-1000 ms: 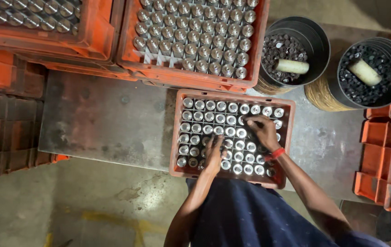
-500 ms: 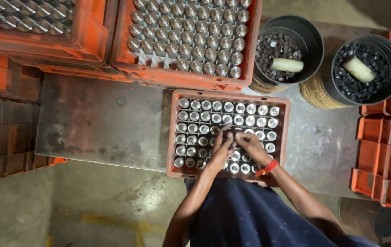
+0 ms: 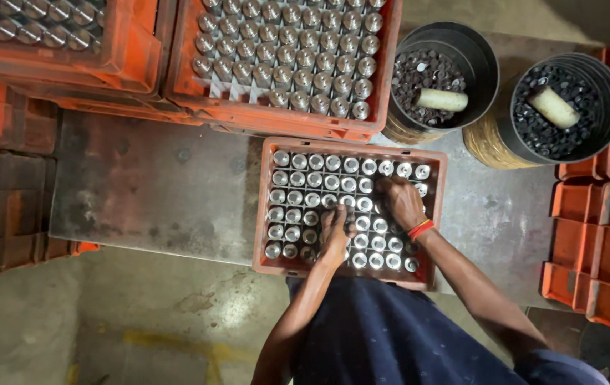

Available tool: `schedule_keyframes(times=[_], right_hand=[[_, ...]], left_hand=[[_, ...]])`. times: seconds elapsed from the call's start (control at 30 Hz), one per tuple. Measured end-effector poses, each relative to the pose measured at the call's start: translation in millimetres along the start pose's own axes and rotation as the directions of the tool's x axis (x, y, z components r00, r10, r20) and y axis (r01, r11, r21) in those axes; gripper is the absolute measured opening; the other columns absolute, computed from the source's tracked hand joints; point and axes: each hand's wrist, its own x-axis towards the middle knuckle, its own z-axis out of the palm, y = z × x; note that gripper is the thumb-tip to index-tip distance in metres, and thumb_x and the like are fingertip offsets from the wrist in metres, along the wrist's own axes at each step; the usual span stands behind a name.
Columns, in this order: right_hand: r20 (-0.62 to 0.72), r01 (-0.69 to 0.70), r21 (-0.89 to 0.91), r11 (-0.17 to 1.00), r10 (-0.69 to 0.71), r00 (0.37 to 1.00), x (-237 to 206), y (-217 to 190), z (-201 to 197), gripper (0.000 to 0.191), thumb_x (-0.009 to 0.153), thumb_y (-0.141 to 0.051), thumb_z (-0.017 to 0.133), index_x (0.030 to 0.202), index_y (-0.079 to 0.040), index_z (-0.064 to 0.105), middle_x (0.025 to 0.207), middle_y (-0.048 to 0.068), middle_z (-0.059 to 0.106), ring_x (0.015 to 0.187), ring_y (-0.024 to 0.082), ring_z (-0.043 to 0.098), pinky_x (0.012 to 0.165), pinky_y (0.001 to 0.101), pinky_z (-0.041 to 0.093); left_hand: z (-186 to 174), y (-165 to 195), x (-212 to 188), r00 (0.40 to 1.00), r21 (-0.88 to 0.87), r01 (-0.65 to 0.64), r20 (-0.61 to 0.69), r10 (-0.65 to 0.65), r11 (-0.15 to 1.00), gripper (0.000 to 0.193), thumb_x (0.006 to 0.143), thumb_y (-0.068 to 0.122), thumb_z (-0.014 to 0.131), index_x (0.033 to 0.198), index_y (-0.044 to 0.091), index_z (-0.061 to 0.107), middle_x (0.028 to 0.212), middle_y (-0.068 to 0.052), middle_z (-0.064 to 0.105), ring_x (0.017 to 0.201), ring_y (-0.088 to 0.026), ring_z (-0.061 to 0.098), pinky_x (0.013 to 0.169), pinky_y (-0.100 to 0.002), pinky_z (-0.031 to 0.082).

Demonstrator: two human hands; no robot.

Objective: The person wipes the tops of many small metal parts arranged in a red crate using a cylindrical sponge. The person repeatedly rubs each part and occasionally moves the crate to access more parts.

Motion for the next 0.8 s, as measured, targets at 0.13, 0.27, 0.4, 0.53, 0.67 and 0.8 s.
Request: schedule_keyframes(times=[0.13, 0.27, 0.4, 0.53, 0.67, 0.8], right_hand=[[-0.008, 0.002, -0.043, 0.999, -0.002, 1.000, -4.3, 4.1, -4.2, 0.023, 0.087, -0.018, 0.072, 0.105, -0.004, 0.072, 0.095, 0.017, 0.070, 0.090, 0.036, 0.069, 0.078, 0.0453, 0.056], [-0.062, -0.086, 0.403, 0.911, 0.121, 0.991, -33.8, -2.9, -5.0, 0.046, 0.086, -0.023, 0.078, 0.125, -0.001, 0.070, 0.114, 0.017, 0.073, 0.096, 0.027, 0.074, 0.082, 0.0393, 0.060], [0.341, -0.352, 0.781, 0.515, 0.119, 0.932, -51.8, -4.9, 7.2, 0.034, 0.092, -0.022, 0.077, 0.120, -0.002, 0.076, 0.115, 0.013, 0.077, 0.092, 0.021, 0.072, 0.081, 0.0377, 0.061], [0.083, -0.310, 0.519, 0.797, 0.314, 0.946, -31.0, 15.9, 3.8, 0.030, 0.093, -0.022, 0.075, 0.118, -0.005, 0.076, 0.116, 0.012, 0.076, 0.097, 0.023, 0.075, 0.083, 0.0373, 0.060], [-0.217, 0.018, 0.114, 0.993, 0.007, 0.976, 9.8, 27.3, -4.7, 0.020, 0.095, -0.009, 0.071, 0.112, -0.002, 0.076, 0.108, 0.019, 0.073, 0.097, 0.038, 0.069, 0.085, 0.0448, 0.055], [-0.050, 0.066, -0.097, 0.993, -0.071, 0.996, 36.4, 21.1, -2.6, 0.020, 0.086, -0.005, 0.067, 0.103, -0.007, 0.077, 0.102, 0.017, 0.071, 0.102, 0.038, 0.068, 0.089, 0.0447, 0.056]], left_hand=[[9.5, 13.3, -7.3, 0.997, 0.183, 0.072, 0.007, -0.074, 0.980, 0.030, 0.107, 0.035, 0.058, 0.118, 0.011, 0.071, 0.084, 0.005, 0.060, 0.061, -0.002, 0.050, 0.051, -0.018, 0.038], [28.9, 26.8, -15.8, 0.980, 0.280, 0.145, 0.089, -0.177, 0.949, 0.036, 0.098, 0.029, 0.068, 0.133, 0.021, 0.062, 0.076, 0.003, 0.057, 0.052, -0.001, 0.041, 0.043, -0.017, 0.029], [35.2, 24.6, -12.8, 0.939, 0.334, 0.192, 0.212, -0.272, 0.923, 0.029, 0.101, 0.030, 0.064, 0.123, 0.013, 0.061, 0.082, 0.003, 0.060, 0.054, -0.003, 0.047, 0.041, -0.018, 0.027], [21.2, 11.8, 2.3, 0.928, -0.006, 0.367, 0.066, -0.366, 0.930, 0.031, 0.102, 0.037, 0.055, 0.110, 0.008, 0.060, 0.080, -0.004, 0.060, 0.056, -0.010, 0.052, 0.047, -0.024, 0.039], [4.0, -0.9, 11.9, 0.956, -0.110, 0.270, 0.151, -0.252, 0.957, 0.019, 0.103, 0.032, 0.061, 0.105, 0.013, 0.059, 0.077, -0.001, 0.058, 0.056, -0.006, 0.047, 0.045, -0.022, 0.035], [-0.8, -1.0, 11.4, 0.977, -0.004, 0.207, 0.054, -0.207, 0.978, 0.022, 0.106, 0.031, 0.062, 0.110, 0.010, 0.064, 0.081, 0.001, 0.057, 0.061, -0.006, 0.047, 0.053, -0.022, 0.038]])
